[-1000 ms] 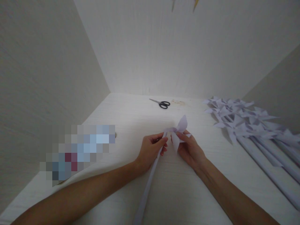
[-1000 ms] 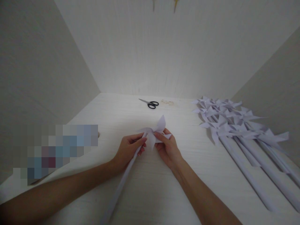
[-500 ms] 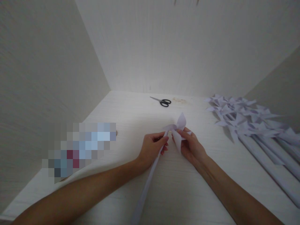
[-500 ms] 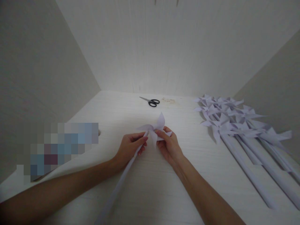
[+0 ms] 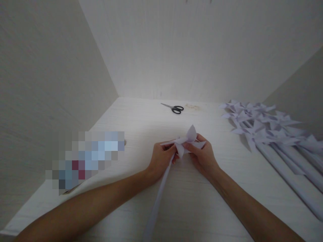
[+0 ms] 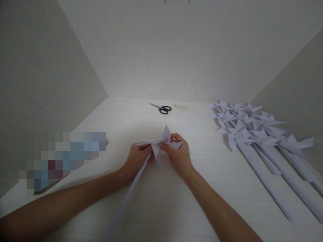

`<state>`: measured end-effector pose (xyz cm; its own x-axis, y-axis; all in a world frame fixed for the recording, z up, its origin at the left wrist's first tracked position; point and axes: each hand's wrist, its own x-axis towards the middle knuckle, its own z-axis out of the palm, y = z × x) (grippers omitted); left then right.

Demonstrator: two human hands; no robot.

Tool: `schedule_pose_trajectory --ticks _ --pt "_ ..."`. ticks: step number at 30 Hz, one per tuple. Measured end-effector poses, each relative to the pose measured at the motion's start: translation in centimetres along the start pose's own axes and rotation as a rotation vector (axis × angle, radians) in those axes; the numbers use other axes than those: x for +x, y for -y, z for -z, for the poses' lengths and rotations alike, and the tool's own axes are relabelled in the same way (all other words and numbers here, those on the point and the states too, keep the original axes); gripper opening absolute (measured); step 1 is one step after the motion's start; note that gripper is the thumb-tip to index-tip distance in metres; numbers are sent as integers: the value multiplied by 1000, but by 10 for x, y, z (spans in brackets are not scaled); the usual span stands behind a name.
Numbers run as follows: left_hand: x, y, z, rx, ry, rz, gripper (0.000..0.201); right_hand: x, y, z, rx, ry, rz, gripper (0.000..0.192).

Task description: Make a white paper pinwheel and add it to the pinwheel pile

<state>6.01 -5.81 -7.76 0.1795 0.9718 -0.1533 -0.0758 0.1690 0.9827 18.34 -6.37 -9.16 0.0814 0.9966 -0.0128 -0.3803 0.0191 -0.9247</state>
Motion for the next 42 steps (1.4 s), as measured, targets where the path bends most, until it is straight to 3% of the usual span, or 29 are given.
schedule_pose_trajectory --ticks 4,9,15,36,42 --pt "-1 -2 -1 -5 -7 13 26 2 -3 3 -74 -22 43 21" --pt "-1 2 1 -30 7 36 15 6 1 2 100 -20 -43 22" --pt "0 6 3 -25 33 17 19 7 5 2 176 30 -141 23" --pt "-3 3 1 96 27 -45 22 9 3 3 184 56 -170 23" --pt "0 6 2 52 88 -66 22 9 5 4 257 104 -213 21"
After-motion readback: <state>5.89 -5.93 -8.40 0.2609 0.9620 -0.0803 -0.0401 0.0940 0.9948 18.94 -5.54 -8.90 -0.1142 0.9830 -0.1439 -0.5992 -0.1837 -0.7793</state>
